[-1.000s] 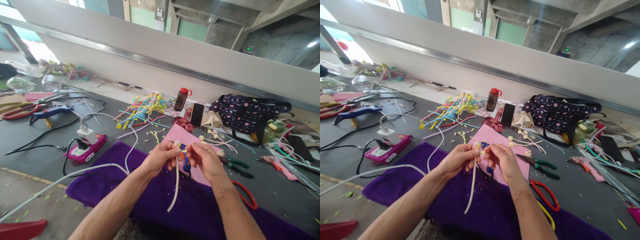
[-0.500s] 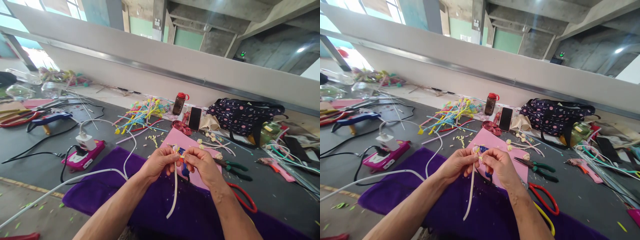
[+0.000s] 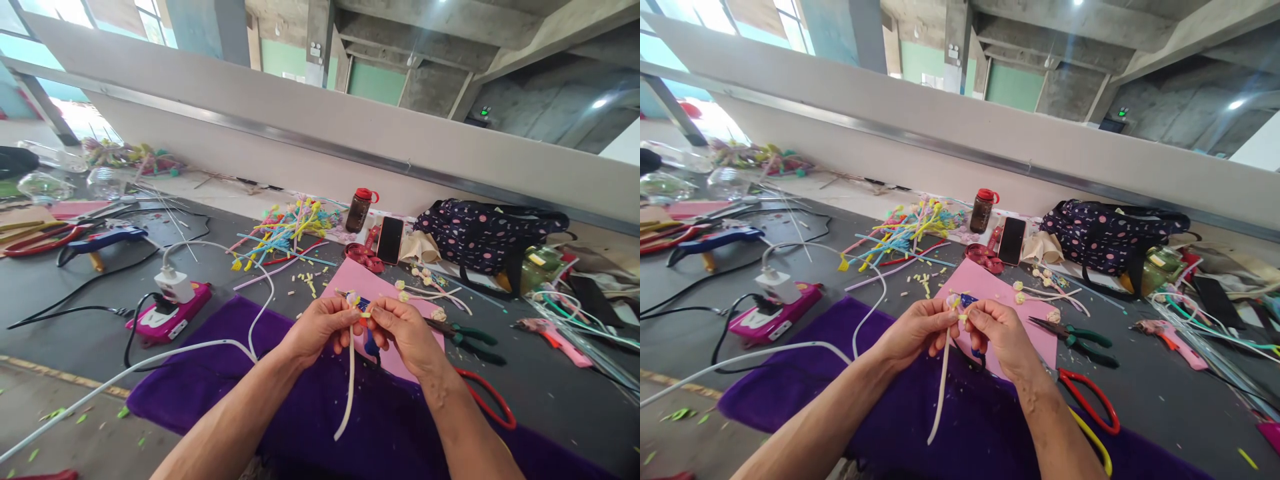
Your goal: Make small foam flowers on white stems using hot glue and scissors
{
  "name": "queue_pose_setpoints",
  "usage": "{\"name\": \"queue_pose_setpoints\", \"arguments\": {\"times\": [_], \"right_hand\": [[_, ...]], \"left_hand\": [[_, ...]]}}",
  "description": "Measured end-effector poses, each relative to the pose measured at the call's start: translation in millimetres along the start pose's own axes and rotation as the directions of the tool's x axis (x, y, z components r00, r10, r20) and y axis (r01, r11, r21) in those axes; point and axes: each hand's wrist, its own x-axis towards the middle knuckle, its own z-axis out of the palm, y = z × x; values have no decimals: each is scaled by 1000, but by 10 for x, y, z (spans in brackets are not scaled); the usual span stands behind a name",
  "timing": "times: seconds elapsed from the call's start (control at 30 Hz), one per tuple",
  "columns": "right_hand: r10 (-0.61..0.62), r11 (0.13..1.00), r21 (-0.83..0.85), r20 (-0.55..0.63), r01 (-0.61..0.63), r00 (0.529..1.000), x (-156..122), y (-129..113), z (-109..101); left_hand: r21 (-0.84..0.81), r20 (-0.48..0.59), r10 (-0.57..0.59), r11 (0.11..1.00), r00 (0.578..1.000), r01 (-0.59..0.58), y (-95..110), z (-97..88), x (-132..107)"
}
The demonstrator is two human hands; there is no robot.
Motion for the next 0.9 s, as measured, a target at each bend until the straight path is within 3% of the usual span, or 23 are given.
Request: {"name": "queue_pose_setpoints", "arguments": {"times": [0.37,0.6,0.9], "right_hand": [[-11,989,-148,-7,10,1000,-20,2,9],[56,998,-36,47,-54,997,10,21,-29],[58,998,-40,40,-56,998,5,3,-57]], "left_hand": [[82,-39,20,996,999,-17,-14,15,-9],[82,21,3,997,1000,-5,-5,-1,-17],[105,24,22,994,999,-25,-8,-1,-31]]}}
